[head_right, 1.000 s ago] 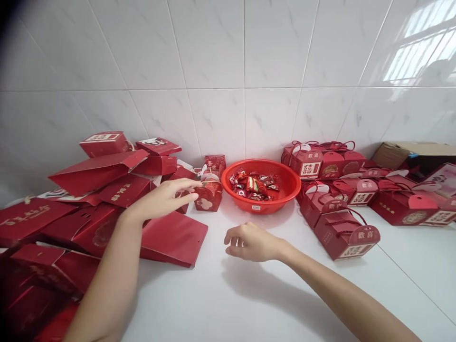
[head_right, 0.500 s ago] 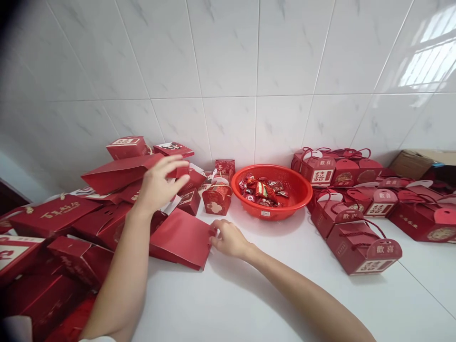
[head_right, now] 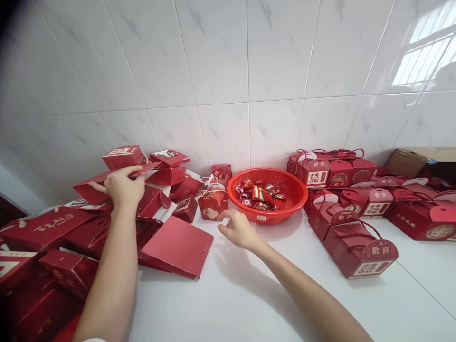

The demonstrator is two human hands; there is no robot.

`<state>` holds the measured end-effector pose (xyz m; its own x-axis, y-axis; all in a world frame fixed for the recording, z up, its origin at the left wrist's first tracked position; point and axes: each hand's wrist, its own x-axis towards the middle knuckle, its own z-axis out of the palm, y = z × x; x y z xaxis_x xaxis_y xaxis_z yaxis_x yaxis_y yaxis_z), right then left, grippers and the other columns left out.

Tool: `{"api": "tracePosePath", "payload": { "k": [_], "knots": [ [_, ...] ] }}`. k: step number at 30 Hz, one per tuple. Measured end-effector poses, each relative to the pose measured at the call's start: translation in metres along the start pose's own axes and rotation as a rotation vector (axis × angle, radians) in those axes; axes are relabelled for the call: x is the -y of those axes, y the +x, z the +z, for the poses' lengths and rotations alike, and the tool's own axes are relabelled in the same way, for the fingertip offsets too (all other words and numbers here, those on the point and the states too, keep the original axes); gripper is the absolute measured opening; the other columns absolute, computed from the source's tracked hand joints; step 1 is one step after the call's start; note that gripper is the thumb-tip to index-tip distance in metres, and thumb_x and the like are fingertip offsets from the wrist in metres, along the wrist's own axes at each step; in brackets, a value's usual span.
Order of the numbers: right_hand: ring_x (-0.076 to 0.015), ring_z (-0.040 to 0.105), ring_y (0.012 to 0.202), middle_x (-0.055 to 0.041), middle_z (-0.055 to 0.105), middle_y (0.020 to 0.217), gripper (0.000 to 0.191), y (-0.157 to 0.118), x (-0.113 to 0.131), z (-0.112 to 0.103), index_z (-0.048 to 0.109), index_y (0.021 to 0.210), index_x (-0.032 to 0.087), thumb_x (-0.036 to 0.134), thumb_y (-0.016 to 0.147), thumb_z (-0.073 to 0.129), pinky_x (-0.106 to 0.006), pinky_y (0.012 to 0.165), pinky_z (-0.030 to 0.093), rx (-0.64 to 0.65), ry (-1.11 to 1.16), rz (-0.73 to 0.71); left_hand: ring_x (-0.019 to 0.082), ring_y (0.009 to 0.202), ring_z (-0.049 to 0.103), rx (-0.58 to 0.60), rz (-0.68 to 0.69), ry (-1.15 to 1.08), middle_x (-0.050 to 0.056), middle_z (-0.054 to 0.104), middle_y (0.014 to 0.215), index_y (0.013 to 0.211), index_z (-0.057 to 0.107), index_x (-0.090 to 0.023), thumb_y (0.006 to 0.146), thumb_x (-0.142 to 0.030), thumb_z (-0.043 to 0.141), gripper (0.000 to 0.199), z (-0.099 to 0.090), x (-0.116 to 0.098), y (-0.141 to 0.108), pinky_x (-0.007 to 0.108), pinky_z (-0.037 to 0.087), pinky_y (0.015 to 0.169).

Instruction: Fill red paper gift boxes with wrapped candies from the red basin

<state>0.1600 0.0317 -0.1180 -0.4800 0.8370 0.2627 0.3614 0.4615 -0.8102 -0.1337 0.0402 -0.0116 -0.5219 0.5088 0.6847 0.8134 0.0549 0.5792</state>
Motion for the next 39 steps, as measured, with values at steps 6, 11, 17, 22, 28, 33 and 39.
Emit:
{"api": "tracePosePath", "payload": {
  "k": [6,11,17,22,28,33,39],
  "knots": [
    [-0.0170,0.064,0.072,-0.0071,0.071,0.097,0.014,0.003,0.001,-0.024,0.067,0.091,0.017,0.022,0.082,0.058,-0.029,0.067,0.051,-0.095,0.070,-0.048,0.031,0.124,0.055,-0.262,0.108,-0.273,0.006,0.069,0.124,0.119,0.063,-0.010,0.096,-0.041,0.049,0.041,-0.018,-0.029,-0.003,0.054,0.038,0.100],
    [-0.0177,0.066,0.072,-0.0054,0.070,0.087,0.024,0.002,0.017,-0.054,0.067,0.094,0.017,0.039,0.086,0.060,-0.029,0.066,0.053,-0.261,0.266,-0.114,0.021,0.096,0.067,-0.239,0.169,-0.864,0.002,0.076,0.094,0.094,0.073,-0.015,0.079,-0.049,0.073,0.037,-0.013,-0.069,-0.031,0.034,0.053,0.082],
    [-0.0162,0.066,0.066,-0.0021,0.067,0.071,0.037,-0.012,0.030,-0.109,0.067,0.087,0.017,0.053,0.079,0.071,-0.028,0.066,0.056,-0.531,0.379,-0.140,0.012,0.059,0.055,0.466,0.094,-0.907,-0.001,0.063,0.063,0.066,0.068,-0.016,0.080,-0.044,0.072,0.032,0.017,-0.104,-0.104,0.022,0.044,0.056],
    [-0.0121,0.064,0.060,-0.0011,0.067,0.077,0.032,-0.020,0.023,-0.141,0.068,0.083,0.018,0.048,0.074,0.076,-0.027,0.064,0.058,-0.679,0.406,-0.140,0.010,0.055,0.044,0.701,0.066,-0.882,-0.003,0.048,0.055,0.055,0.055,-0.017,0.079,-0.044,0.070,0.039,0.054,-0.110,-0.142,0.022,0.036,0.053],
    [-0.0101,0.063,0.058,-0.0024,0.070,0.082,0.030,-0.014,0.003,-0.152,0.069,0.081,0.016,0.042,0.070,0.077,-0.025,0.062,0.058,-0.729,0.419,-0.079,0.013,0.059,0.050,0.916,-0.133,-0.891,0.000,0.056,0.059,0.057,0.059,-0.016,0.072,-0.051,0.071,0.040,0.075,-0.108,-0.152,0.024,0.039,0.055],
    [-0.0116,0.065,0.059,-0.0014,0.068,0.076,0.028,-0.005,-0.008,-0.147,0.068,0.081,0.016,0.040,0.069,0.076,-0.023,0.057,0.055,-0.685,0.409,-0.003,0.013,0.059,0.050,0.917,-0.134,-0.898,0.000,0.056,0.059,0.060,0.060,-0.016,0.074,-0.050,0.068,0.038,0.079,-0.113,-0.168,0.024,0.039,0.057],
    [-0.0116,0.065,0.057,-0.0018,0.068,0.077,0.024,-0.003,-0.020,-0.148,0.066,0.078,0.016,0.036,0.068,0.074,-0.023,0.055,0.054,-0.702,0.408,0.053,0.011,0.054,0.037,0.616,0.286,-0.605,-0.004,0.040,0.053,0.052,0.050,-0.017,0.081,-0.041,0.058,0.038,0.081,-0.105,-0.144,0.024,0.030,0.055]
  ]
}}
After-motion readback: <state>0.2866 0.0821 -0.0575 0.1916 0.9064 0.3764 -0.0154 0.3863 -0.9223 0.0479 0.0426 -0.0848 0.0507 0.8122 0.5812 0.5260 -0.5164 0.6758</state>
